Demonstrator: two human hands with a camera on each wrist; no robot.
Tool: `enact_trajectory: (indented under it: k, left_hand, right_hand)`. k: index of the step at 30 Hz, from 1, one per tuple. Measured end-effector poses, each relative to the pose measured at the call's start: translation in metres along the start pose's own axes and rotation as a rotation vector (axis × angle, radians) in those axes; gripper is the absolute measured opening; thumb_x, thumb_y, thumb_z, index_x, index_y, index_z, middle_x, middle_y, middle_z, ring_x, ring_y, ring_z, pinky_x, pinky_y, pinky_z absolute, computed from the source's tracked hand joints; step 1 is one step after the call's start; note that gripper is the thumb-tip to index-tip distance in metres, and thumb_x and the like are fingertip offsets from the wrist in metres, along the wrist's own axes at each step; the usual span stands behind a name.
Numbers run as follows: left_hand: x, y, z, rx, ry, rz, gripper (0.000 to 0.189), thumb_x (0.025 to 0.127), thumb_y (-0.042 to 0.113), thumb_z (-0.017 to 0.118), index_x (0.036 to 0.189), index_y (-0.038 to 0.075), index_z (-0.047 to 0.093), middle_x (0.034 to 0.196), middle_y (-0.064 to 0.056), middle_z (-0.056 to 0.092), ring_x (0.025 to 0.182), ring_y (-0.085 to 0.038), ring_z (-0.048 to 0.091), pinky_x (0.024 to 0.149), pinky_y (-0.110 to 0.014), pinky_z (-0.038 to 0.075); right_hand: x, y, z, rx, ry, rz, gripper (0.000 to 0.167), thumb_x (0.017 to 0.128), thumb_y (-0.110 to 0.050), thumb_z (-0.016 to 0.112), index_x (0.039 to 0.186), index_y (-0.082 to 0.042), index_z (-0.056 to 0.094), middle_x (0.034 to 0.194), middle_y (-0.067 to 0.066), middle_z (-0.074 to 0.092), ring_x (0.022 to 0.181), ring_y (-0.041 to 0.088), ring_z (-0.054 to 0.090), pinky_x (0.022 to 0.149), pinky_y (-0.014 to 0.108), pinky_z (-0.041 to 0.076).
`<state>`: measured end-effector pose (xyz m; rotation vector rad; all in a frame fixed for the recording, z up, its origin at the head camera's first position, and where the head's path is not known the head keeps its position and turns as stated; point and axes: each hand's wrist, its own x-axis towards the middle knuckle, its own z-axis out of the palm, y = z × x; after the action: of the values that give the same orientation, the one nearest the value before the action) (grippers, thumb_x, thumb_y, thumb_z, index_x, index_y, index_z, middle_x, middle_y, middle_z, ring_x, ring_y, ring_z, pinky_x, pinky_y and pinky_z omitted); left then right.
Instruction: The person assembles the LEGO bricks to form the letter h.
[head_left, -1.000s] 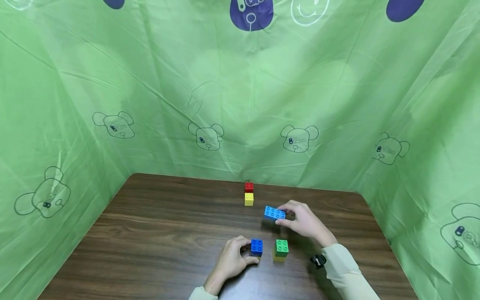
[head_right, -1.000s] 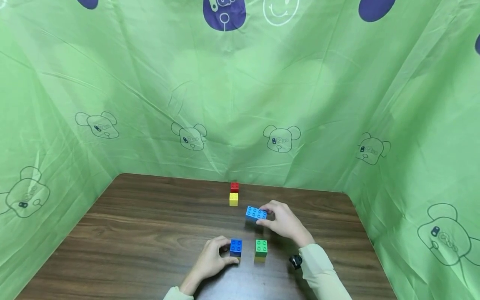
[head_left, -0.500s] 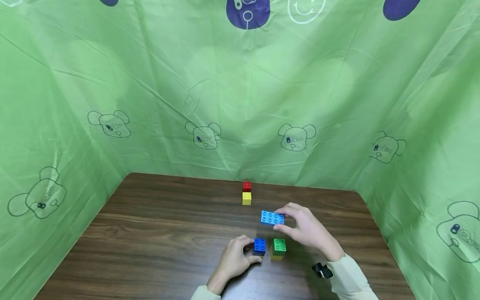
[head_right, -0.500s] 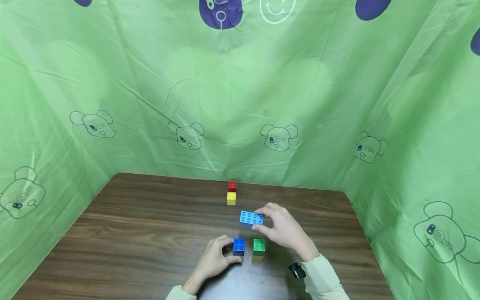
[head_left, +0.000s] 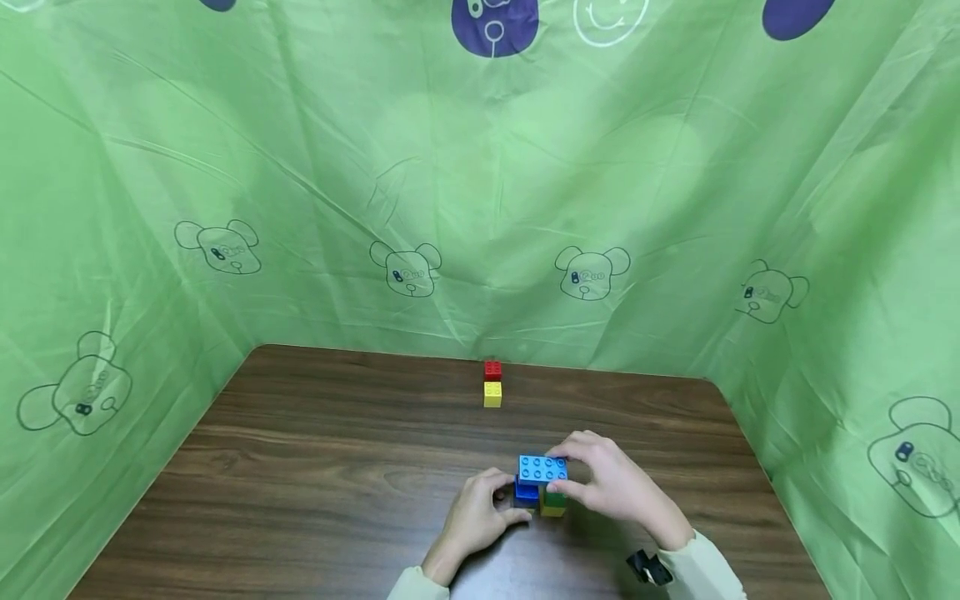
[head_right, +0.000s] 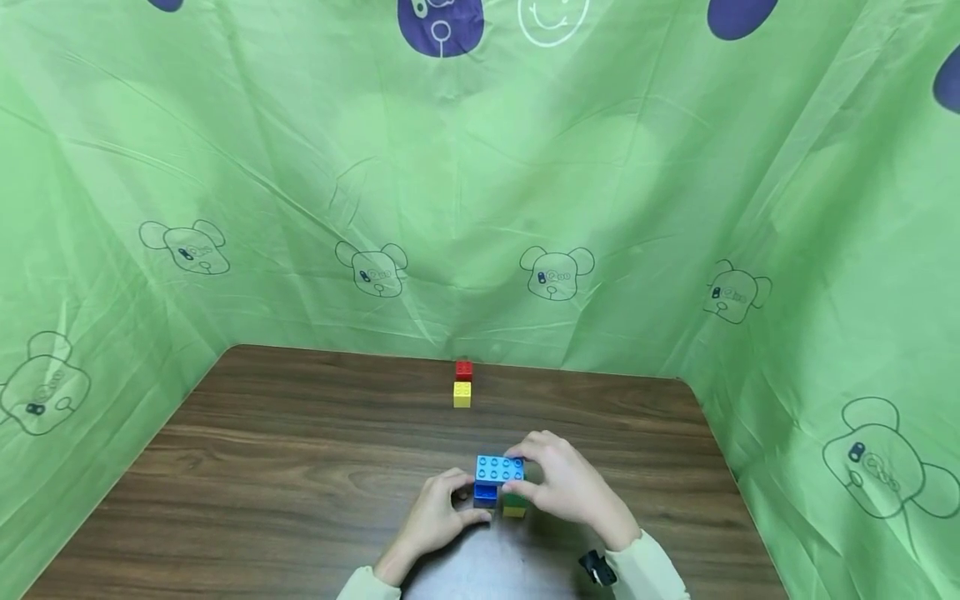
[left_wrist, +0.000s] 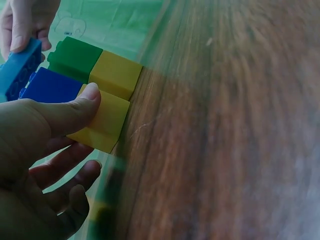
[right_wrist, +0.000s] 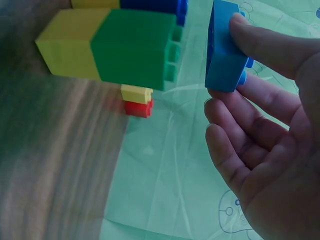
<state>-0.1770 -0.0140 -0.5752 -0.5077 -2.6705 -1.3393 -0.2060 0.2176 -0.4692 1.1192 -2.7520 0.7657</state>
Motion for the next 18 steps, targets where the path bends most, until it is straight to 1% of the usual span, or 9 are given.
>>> enact_trajectory:
  k: [5, 10, 12, 18]
  left_hand:
    - [-0.001, 0.001, 0.001, -0.002, 0.013, 0.012, 0.044, 0.072, 0.030, 0.092, 0.107, 0.008, 0.077, 0.096, 0.004, 0.072, 0.083, -0.010, 0.063, 0.072, -0.022, 0.051]
    - [-0.002, 0.001, 0.002, 0.001, 0.009, 0.005, 0.046, 0.073, 0.032, 0.091, 0.108, 0.007, 0.076, 0.097, 0.005, 0.072, 0.085, -0.010, 0.063, 0.074, -0.023, 0.051]
    - [-0.002, 0.000, 0.002, 0.004, 0.011, 0.011, 0.047, 0.073, 0.032, 0.091, 0.109, 0.006, 0.076, 0.097, 0.004, 0.072, 0.084, -0.009, 0.063, 0.073, -0.023, 0.052]
    - [0.000, -0.002, 0.002, 0.000, 0.025, 0.031, 0.047, 0.072, 0.030, 0.092, 0.108, 0.004, 0.075, 0.096, 0.002, 0.072, 0.083, -0.011, 0.064, 0.072, -0.023, 0.052]
  right_hand:
    - [-0.004, -0.001, 0.008, 0.006, -0.014, 0.001, 0.031, 0.083, -0.026, 0.084, 0.110, -0.015, 0.074, 0.104, -0.010, 0.069, 0.095, 0.008, 0.063, 0.082, 0.032, 0.057]
    - [-0.006, -0.002, 0.012, 0.004, -0.016, 0.020, 0.031, 0.082, -0.028, 0.085, 0.108, -0.015, 0.075, 0.100, -0.009, 0.069, 0.090, 0.006, 0.062, 0.076, 0.029, 0.056]
    - [-0.006, -0.002, 0.012, 0.000, -0.024, 0.031, 0.031, 0.082, -0.028, 0.085, 0.108, -0.015, 0.075, 0.099, -0.009, 0.070, 0.089, 0.005, 0.062, 0.075, 0.028, 0.056]
    - [-0.005, -0.005, 0.011, -0.045, -0.045, 0.082, 0.030, 0.083, -0.032, 0.085, 0.107, -0.017, 0.076, 0.099, -0.011, 0.070, 0.090, 0.007, 0.064, 0.074, 0.030, 0.055]
